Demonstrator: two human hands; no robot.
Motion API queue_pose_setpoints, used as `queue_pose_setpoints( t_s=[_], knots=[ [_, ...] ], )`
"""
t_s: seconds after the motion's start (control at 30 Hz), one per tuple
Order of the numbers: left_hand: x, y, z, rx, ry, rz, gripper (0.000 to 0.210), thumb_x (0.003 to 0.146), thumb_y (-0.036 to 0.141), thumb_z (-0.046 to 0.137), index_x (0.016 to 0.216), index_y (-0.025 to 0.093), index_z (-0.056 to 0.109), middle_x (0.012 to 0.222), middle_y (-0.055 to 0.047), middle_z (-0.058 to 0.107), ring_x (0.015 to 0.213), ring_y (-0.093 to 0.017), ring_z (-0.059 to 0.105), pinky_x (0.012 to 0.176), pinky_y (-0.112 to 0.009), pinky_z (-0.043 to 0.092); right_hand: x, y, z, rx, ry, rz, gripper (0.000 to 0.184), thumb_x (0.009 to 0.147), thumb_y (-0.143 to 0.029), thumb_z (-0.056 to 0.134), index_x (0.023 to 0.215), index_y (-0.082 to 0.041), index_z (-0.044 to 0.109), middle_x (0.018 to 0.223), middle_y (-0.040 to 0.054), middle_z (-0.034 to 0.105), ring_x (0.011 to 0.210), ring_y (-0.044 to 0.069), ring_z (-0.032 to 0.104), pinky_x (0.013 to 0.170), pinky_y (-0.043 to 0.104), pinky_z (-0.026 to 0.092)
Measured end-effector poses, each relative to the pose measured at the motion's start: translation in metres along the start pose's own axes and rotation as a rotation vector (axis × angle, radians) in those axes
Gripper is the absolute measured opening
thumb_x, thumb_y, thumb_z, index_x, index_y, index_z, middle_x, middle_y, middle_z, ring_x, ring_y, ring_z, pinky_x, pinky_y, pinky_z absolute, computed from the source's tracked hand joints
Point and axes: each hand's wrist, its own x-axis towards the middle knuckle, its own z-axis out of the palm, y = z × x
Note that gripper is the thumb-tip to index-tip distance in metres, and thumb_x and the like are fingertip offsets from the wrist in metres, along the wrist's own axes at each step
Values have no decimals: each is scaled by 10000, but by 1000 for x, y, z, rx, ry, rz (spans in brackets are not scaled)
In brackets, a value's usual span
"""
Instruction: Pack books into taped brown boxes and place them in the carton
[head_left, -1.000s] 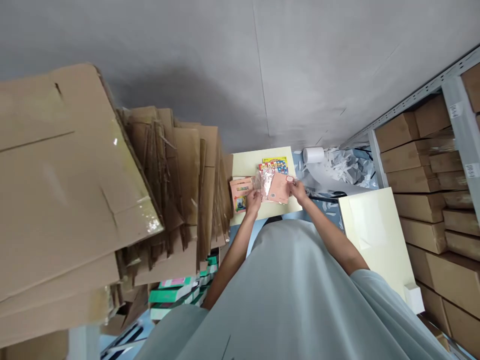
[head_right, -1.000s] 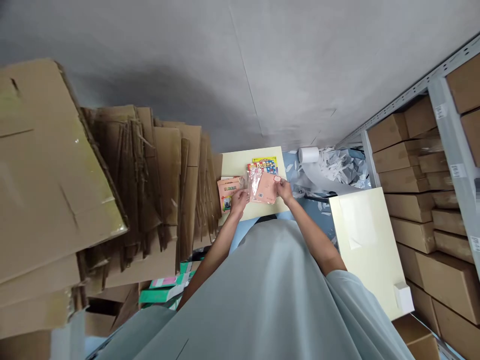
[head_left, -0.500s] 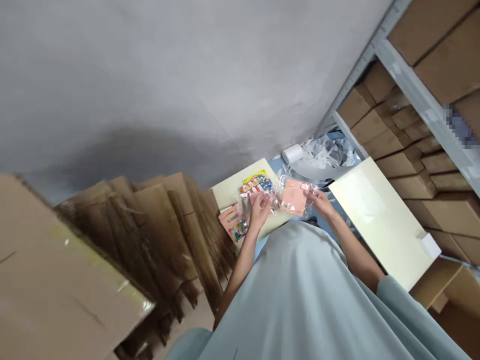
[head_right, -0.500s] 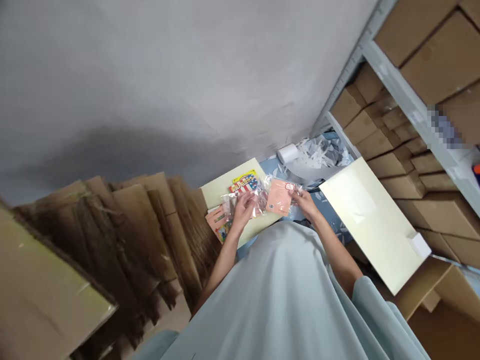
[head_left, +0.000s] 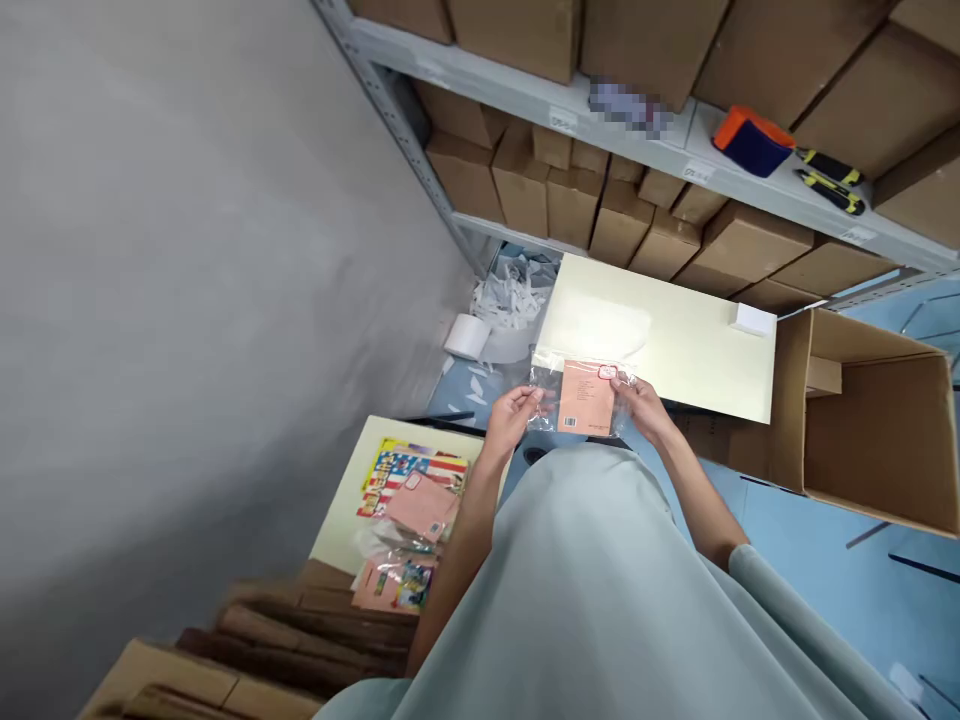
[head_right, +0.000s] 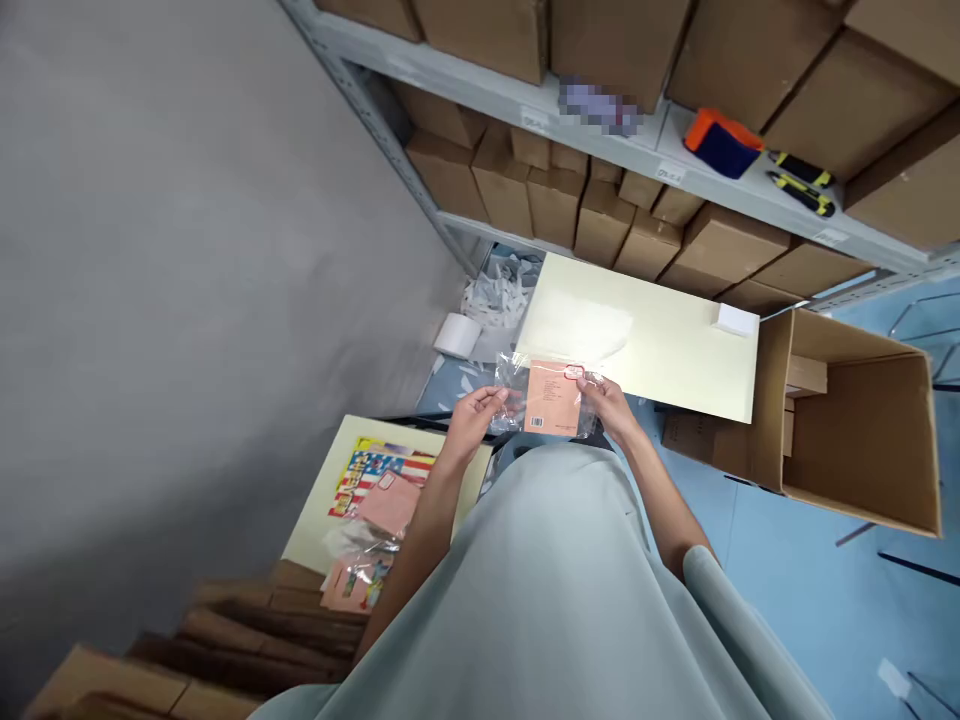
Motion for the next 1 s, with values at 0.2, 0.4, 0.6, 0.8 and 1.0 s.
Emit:
queue_pose_setpoints(
  t_s=[0.2, 0.4, 0.6, 0.8, 1.0],
  knots=[
    [45, 13, 94, -62, -55, -64, 628, 710, 736, 920, 910, 200, 662, 1275, -184, 808, 1105, -322, 802, 1022, -489, 618, 38, -19, -87, 113, 44, 33, 663, 710, -775, 896, 1095, -248, 777, 1081, 80, 847, 1054, 310, 797, 856, 398, 652],
    [97, 21, 174, -79, -103, -140, 642, 701, 716, 940, 882, 232, 558, 1262, -167, 809, 1064, -295, 802, 1003, -499, 617, 81, -36, -163, 194, 51, 20, 599, 759, -731, 882, 1116, -260, 781, 1168, 74, 830, 1049, 282, 787, 915, 396, 635],
    [132, 24, 231, -11, -76, -124, 653, 683, 762, 919, 890, 245, 578, 1097, -110, 813, 1053, -295, 789, 944, -464, 636, 116, -34, -213, 192, 117, -3, 647, 806, -692, 845, 1287, -277, 721, 1314, 90, 793, 1211, 287, 744, 1115, 474, 573],
    [146, 36, 273, 45, -114, -52, 659, 731, 786, 873, 886, 239, 540, 1219, -128, 812, 1105, -310, 783, 984, -469, 622, 119, -30, -215, 69, 261, -65, 870, 795, -694, 867, 1497, -244, 619, 1626, 177, 585, 1513, 321, 551, 1272, 499, 446],
    [139, 40, 307, 274, -174, 102, 470, 822, 677, 848, 886, 234, 707, 1234, -108, 824, 1255, -357, 733, 1101, -502, 577, 98, -52, -184, 205, 43, -138, 854, 885, -799, 736, 1573, -319, 577, 1635, 100, 589, 1516, 303, 559, 1226, 475, 516]
  ],
)
